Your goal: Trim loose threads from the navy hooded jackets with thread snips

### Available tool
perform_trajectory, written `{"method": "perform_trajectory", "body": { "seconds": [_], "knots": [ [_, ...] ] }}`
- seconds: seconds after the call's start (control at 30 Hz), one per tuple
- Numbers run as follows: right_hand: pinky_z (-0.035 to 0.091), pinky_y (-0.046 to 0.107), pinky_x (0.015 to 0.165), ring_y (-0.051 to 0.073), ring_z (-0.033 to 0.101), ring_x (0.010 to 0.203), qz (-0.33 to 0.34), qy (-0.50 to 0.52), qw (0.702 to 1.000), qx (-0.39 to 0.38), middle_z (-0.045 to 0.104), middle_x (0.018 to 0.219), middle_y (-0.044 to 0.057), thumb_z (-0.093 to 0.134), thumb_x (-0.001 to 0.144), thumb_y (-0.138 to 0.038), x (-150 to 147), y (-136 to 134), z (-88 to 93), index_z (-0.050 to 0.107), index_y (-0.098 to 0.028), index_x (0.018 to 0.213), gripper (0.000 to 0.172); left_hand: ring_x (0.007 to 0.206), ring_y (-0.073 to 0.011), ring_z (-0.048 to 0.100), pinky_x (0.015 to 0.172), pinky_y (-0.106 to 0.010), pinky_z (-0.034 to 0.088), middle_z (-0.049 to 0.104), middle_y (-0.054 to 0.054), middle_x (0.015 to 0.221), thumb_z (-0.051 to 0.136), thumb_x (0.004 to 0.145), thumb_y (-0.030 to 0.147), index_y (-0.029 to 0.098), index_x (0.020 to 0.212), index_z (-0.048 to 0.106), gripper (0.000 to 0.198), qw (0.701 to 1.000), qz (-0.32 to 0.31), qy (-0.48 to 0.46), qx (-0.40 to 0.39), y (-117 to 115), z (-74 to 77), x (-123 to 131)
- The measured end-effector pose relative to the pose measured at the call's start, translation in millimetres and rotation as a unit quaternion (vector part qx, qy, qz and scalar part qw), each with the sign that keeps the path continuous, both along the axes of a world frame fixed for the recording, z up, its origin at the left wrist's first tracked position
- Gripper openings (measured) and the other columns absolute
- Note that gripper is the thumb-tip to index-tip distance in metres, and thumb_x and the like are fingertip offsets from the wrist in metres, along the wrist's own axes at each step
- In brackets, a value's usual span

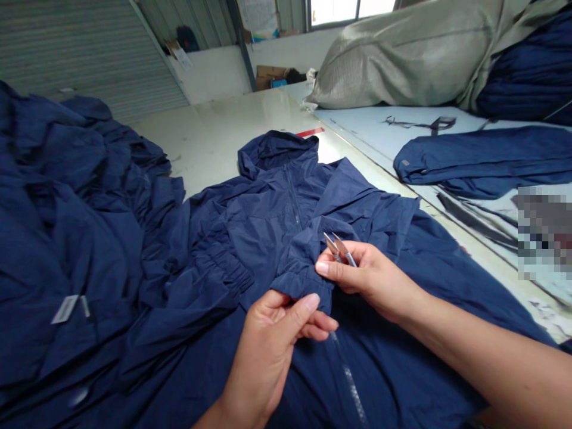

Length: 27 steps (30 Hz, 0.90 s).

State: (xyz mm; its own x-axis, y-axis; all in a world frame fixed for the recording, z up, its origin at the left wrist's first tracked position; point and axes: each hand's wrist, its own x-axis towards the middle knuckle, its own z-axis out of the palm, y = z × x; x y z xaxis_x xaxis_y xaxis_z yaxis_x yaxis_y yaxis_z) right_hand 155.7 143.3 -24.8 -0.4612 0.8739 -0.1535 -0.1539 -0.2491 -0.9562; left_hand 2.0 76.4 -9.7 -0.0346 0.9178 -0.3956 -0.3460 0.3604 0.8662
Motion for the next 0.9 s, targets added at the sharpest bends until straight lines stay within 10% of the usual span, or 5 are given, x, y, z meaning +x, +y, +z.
{"method": "perform_trajectory", "body": {
  "seconds": [0.2,0.53,0.9],
  "knots": [
    [0.022,0.02,0.044,0.005,0.029,0.047,0.003,-0.001,1.0,-0.006,0.042,0.054,-0.009,0.081,0.07,-0.046,-1,1,0.3,0.062,-0.015,0.073,0.036,0.053,-0.0123,0.068,0.05,-0.015,0.053,0.073,-0.003,0.06,0.083,0.071,0.023,0.013,0.08,0.073,0.017,1.0,-0.004,-0.025,-0.011,2,1.9,0],
    [0.051,0.026,0.068,0.015,0.063,0.074,-0.129,-0.12,0.928,0.329,0.068,0.084,0.003,0.073,0.081,-0.026,2,-8,4.8,0.068,-0.019,0.09,0.012,0.065,-0.0198,0.075,0.059,-0.022,0.058,0.075,-0.007,0.062,0.076,0.08,0.029,0.015,0.062,0.061,0.027,0.999,0.021,-0.035,0.001,-1,0.6,3],
    [0.05,0.025,0.071,0.014,0.064,0.078,-0.032,-0.122,0.881,0.456,0.072,0.087,0.004,0.058,0.085,-0.003,4,-8,-1.7,0.067,-0.02,0.09,0.02,0.067,-0.0192,0.075,0.063,-0.023,0.06,0.078,-0.008,0.073,0.07,0.086,0.033,0.014,0.077,0.073,0.022,0.995,-0.013,0.085,0.053,-5,-7.5,0]
  ]
}}
